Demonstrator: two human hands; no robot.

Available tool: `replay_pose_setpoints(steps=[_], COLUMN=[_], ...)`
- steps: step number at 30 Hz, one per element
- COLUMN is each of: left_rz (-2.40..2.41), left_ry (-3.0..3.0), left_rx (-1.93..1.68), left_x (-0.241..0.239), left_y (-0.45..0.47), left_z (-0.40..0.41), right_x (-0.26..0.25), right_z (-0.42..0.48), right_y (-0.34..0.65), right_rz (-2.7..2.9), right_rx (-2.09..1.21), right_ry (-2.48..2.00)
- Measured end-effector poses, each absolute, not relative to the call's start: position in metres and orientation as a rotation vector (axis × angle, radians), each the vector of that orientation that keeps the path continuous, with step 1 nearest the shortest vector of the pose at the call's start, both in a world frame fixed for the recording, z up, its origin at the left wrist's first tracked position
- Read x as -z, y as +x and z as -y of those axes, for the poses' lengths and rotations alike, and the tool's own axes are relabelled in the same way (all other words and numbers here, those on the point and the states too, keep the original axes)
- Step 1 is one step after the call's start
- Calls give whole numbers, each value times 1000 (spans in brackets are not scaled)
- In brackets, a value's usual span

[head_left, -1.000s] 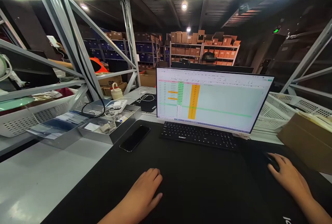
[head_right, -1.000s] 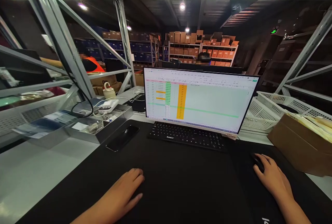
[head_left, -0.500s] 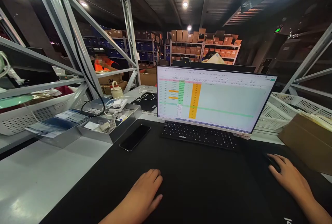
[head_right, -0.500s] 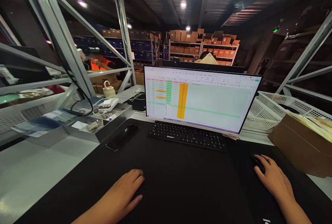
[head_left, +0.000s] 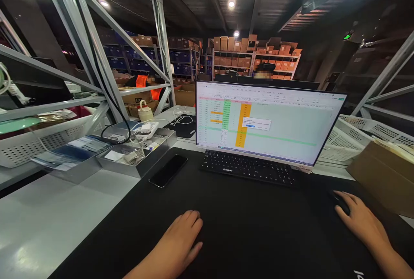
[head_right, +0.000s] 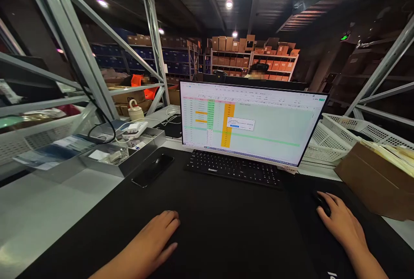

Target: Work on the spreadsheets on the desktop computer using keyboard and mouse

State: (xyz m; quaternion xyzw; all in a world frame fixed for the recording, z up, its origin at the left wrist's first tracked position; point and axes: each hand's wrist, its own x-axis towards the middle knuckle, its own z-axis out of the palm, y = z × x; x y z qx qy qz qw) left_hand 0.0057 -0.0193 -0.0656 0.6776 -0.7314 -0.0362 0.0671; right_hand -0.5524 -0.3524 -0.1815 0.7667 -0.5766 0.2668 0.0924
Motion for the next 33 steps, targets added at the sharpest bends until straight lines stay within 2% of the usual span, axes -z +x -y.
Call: replay_pose_setpoints(steps=[16, 23, 33], left_rz=[2149, 2174, 2174], left_ry=[1657, 1581, 1500], left_rx=[-450, -461, -567], left_x=[131, 135, 120], left_y=[35, 43, 42], left_z=[23, 28, 31], right_x=[167, 152, 163], right_z=[342, 328, 335], right_y=[-536, -523, -541], right_rz=[1889, 1931, 1895], right_rx=[-763, -712, -855], right_ry=[2153, 2127, 2162])
